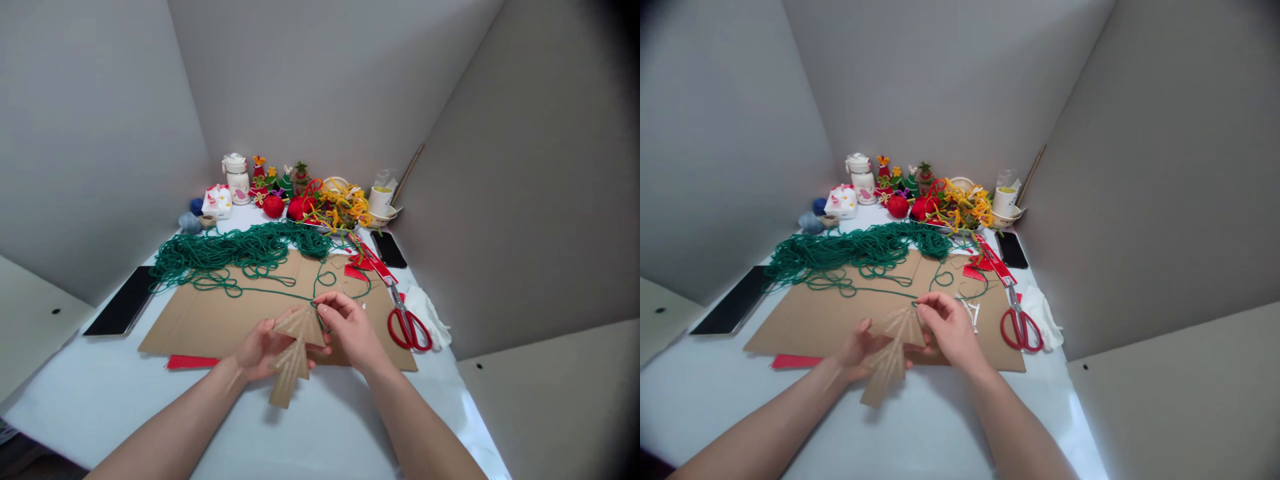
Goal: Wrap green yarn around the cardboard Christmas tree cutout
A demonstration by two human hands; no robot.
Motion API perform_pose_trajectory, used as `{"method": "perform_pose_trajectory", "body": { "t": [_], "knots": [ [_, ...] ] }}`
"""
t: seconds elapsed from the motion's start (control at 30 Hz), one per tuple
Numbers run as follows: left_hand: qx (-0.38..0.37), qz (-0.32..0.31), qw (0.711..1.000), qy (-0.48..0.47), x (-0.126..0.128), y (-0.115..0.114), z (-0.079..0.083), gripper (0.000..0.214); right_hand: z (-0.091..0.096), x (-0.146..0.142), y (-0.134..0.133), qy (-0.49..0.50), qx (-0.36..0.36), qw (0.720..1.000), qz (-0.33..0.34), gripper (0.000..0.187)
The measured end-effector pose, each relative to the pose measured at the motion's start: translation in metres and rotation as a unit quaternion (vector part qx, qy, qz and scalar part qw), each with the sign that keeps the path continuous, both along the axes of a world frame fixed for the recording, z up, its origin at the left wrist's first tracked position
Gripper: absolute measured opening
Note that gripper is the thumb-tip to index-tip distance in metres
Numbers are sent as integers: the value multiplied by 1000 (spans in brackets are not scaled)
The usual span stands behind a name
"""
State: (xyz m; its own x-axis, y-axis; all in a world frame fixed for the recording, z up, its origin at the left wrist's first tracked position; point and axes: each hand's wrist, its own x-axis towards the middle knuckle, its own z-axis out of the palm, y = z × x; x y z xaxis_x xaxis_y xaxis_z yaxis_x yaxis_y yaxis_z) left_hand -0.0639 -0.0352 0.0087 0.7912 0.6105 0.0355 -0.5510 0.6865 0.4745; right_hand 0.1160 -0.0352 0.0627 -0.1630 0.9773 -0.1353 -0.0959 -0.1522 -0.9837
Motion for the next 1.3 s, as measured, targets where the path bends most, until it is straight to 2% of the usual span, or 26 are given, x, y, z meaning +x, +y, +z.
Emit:
{"method": "perform_pose_trajectory", "body": {
  "t": [0.2, 0.57, 0.63, 0.77, 0.87, 0.97, 1.1, 1.3],
  "knots": [
    [-1, 13, 1000, 5, 1, -1, 5, 82, -3, 0, 1, -10, 14, 1000, -11, 16],
    [-15, -30, 999, 6, -3, 0, 3, 67, 2, 5, 2, -69, 27, 997, -5, 18],
    [-13, -39, 999, 6, -2, 0, 4, 64, 2, 7, 2, -88, 53, 995, -8, 15],
    [-9, -46, 999, 7, -1, -1, 5, 61, -1, 8, 4, -91, 149, 984, -45, 12],
    [-6, -51, 999, 7, 0, -1, 5, 62, -3, 8, 4, -84, 164, 981, -54, 11],
    [-5, -51, 999, 12, 1, -1, 4, 64, -4, 8, 4, -84, 148, 984, -48, 10],
    [-4, -30, 999, 26, 3, -1, 3, 65, -3, 8, 3, -60, 87, 994, -28, 13],
    [8, 2, 999, 47, 6, -3, 6, 62, -9, 7, 5, 59, -39, 997, 26, 20]
  ]
}}
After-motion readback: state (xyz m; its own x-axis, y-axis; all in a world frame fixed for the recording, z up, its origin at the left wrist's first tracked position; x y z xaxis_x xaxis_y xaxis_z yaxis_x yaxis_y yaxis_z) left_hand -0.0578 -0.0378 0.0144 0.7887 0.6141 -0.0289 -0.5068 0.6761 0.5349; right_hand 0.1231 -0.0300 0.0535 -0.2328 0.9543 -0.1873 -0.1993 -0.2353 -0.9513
